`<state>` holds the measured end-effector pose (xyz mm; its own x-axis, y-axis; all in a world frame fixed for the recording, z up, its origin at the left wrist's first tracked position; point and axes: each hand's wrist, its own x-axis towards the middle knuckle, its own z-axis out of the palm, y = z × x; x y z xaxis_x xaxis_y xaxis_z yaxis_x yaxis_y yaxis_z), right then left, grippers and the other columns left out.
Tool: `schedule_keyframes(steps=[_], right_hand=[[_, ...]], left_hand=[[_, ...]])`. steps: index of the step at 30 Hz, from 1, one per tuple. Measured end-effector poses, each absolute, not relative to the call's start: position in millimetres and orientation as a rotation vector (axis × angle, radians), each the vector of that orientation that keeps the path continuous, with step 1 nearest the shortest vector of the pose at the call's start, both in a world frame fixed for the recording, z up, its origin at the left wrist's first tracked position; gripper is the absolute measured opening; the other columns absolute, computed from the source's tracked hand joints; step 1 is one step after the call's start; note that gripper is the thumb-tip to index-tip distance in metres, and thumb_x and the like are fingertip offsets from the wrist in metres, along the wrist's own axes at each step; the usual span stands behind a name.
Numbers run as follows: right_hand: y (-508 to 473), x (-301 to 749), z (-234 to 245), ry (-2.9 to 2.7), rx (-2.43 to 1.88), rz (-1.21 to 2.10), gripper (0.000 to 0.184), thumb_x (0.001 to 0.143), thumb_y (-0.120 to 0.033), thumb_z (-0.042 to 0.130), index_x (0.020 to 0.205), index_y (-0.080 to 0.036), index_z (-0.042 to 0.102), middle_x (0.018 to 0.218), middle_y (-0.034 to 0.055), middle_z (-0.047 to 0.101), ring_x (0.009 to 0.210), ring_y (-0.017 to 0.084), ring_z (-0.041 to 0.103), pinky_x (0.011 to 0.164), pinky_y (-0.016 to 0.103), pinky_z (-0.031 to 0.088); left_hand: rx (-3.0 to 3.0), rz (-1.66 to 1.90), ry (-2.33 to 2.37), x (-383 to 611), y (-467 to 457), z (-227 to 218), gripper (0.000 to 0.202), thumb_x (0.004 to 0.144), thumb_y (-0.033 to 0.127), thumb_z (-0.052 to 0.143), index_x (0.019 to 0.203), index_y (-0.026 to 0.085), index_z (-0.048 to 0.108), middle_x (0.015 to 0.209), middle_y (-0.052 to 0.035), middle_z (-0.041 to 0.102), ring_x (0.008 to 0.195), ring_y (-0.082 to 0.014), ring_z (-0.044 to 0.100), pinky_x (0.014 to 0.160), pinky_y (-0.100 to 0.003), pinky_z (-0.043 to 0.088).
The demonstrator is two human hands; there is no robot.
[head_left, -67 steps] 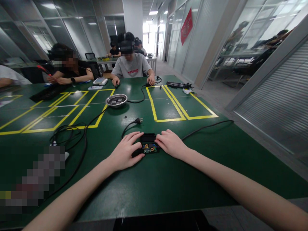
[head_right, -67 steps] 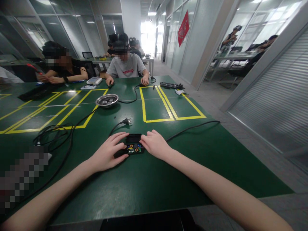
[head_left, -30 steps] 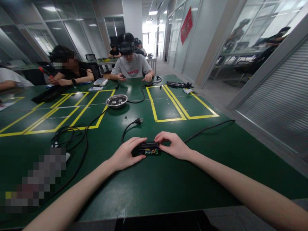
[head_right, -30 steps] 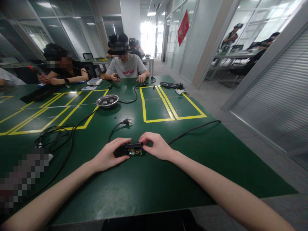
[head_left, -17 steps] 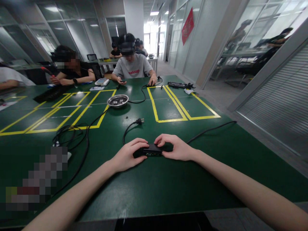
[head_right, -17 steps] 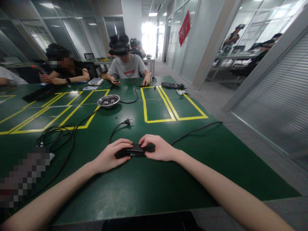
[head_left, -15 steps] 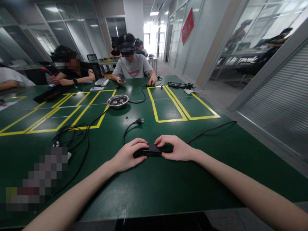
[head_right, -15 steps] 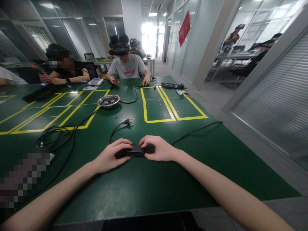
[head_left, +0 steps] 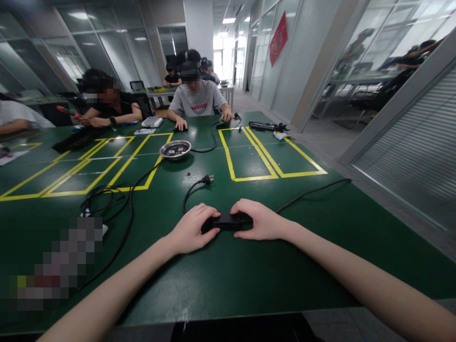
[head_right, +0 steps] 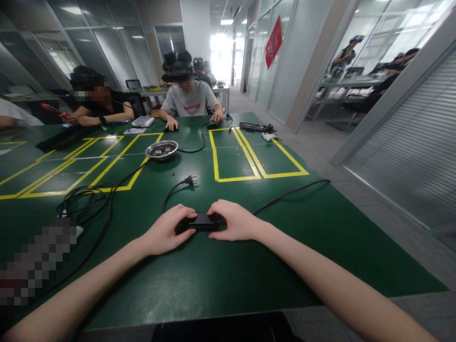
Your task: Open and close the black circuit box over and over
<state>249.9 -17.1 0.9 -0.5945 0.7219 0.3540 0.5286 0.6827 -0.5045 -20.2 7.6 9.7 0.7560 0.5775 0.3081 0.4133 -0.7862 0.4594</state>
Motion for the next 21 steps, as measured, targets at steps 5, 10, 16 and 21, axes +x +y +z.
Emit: schedule_keyframes(steps=[5, 10, 16, 21], right_hand=[[-18.0, 239.0, -2.5, -2.44, -0.945, 0.327, 0.034, 0.085, -0.026, 0.072, 0.116, -0.016, 0.062, 0.102, 0.0112, 0.071, 0.092, 0.024, 0.066, 0.08, 0.036, 0.054], [-17.0, 237.5, -1.9, -2.596, -0.882, 0.156, 0.03, 0.094, -0.032, 0.064, 0.117, -0.013, 0.064, 0.097, 0.0122, 0.072, 0.087, 0.024, 0.067, 0.079, 0.036, 0.052], [-21.6, 238.2, 5.9, -2.714, -0.898, 0.014, 0.036, 0.105, -0.048, 0.054, 0.104, -0.014, 0.066, 0.085, 0.0094, 0.07, 0.076, 0.022, 0.065, 0.071, 0.033, 0.047], [-26.0, 235.8, 8.9, -2.666, -0.86, -0.044, 0.035, 0.104, -0.048, 0.055, 0.101, -0.015, 0.067, 0.082, 0.0082, 0.068, 0.076, 0.022, 0.063, 0.07, 0.033, 0.045]], left_hand=[[2.692, 0.595, 0.804, -14.1, 4.6, 7.0, 0.031, 0.089, 0.032, 0.069, 0.117, 0.02, 0.06, 0.107, -0.0083, 0.071, 0.098, -0.026, 0.066, 0.088, -0.04, 0.053], [2.854, 0.513, 0.797, -9.8, 3.4, 3.1, 0.022, 0.1, 0.036, 0.06, 0.113, 0.018, 0.062, 0.101, -0.0083, 0.073, 0.091, -0.0245, 0.067, 0.082, -0.038, 0.048], [2.905, 0.458, 0.72, -10.4, 1.3, 12.5, 0.031, 0.104, 0.045, 0.055, 0.102, 0.016, 0.066, 0.089, -0.0068, 0.07, 0.083, -0.0227, 0.064, 0.078, -0.036, 0.044], [2.952, 0.457, 0.637, -11.5, 2.9, 13.8, 0.043, 0.107, 0.053, 0.044, 0.102, 0.016, 0.066, 0.087, -0.0074, 0.07, 0.079, -0.0213, 0.062, 0.076, -0.035, 0.045]])
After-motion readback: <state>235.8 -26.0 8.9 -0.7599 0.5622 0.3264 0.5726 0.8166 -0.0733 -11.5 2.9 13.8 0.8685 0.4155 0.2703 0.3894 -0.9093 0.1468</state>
